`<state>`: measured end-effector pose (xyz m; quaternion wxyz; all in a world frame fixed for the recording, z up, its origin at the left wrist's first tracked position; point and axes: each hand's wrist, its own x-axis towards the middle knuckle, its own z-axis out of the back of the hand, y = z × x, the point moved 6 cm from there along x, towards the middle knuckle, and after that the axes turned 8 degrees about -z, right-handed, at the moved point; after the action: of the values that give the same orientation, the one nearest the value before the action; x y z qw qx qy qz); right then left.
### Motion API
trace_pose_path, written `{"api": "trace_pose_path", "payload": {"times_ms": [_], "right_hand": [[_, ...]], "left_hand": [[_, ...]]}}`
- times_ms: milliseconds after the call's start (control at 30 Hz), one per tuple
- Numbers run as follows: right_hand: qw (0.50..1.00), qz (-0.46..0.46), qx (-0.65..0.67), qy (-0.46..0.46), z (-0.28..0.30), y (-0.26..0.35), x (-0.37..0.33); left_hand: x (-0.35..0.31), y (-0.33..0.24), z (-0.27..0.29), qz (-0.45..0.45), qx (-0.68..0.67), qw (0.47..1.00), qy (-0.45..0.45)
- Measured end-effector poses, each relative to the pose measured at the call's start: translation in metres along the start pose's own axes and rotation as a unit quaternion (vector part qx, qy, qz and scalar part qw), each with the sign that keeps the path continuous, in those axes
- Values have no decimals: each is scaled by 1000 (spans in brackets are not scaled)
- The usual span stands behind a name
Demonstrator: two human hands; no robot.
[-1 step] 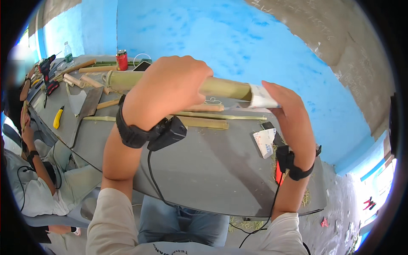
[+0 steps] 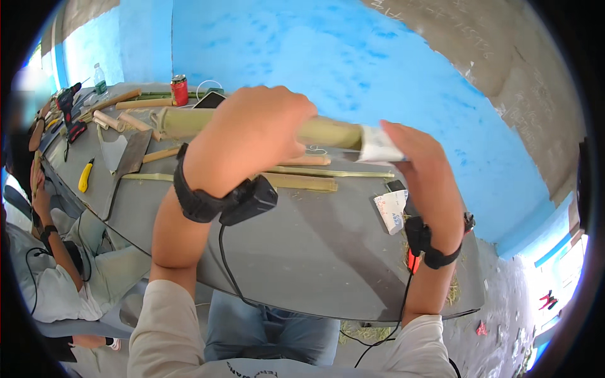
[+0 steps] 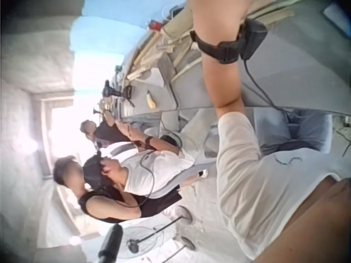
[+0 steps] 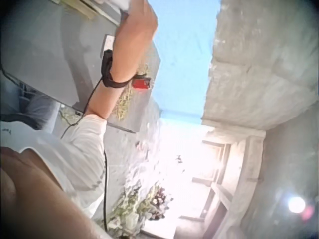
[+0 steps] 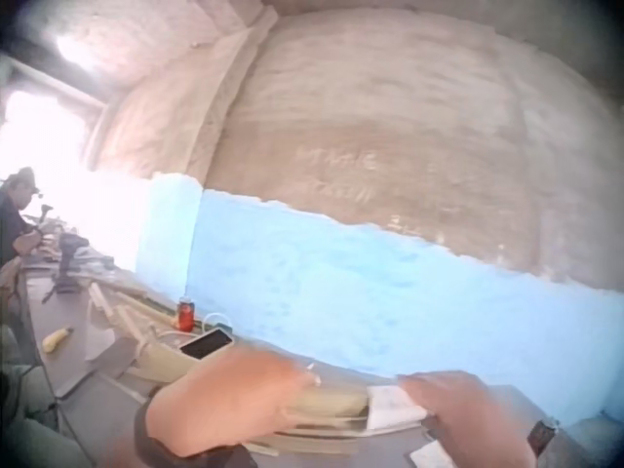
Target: Using sandpaper to smooth the surface of a bamboo cylinder in a workshop environment.
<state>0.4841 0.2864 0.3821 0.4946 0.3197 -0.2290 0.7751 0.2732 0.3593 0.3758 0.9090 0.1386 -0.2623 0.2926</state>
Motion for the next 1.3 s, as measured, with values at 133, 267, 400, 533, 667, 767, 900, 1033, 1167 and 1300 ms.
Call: {"api": "trace_pose_path", "payload": {"times_ms": [133, 267, 400, 533, 667, 767, 900, 1033, 1167, 1300], "right_hand": [[993, 29, 111, 32, -14, 14, 3], [990, -118, 69, 22, 1, -36, -2], [998, 12, 65, 4, -9, 9, -3], [992, -13, 122, 43, -19, -6, -2], [995, -76, 64, 19, -3, -27, -3], [993, -2, 118, 28, -17, 13, -4], [988, -67, 121, 65, -9, -22, -8], [994, -35, 100, 35, -8, -17, -6], [976, -59, 178, 109, -30, 5, -6], [969, -114, 182, 121, -23, -31, 1]], "left_hand": [[-4, -6, -5, -40, -16, 998, -35], [-4, 11, 10, 34, 7, 999, 25], [0, -4, -3, 11, -5, 1000, 29], [-4, 1, -2, 6, 6, 999, 33], [-9, 7, 14, 50, 13, 998, 26], [-3, -7, 4, 14, -23, 999, 20], [1, -16, 4, -5, -27, 999, 34], [-3, -11, 3, 38, 8, 999, 34], [0, -19, -10, 5, 17, 998, 57], [-5, -5, -1, -5, 43, 999, -16]]}}
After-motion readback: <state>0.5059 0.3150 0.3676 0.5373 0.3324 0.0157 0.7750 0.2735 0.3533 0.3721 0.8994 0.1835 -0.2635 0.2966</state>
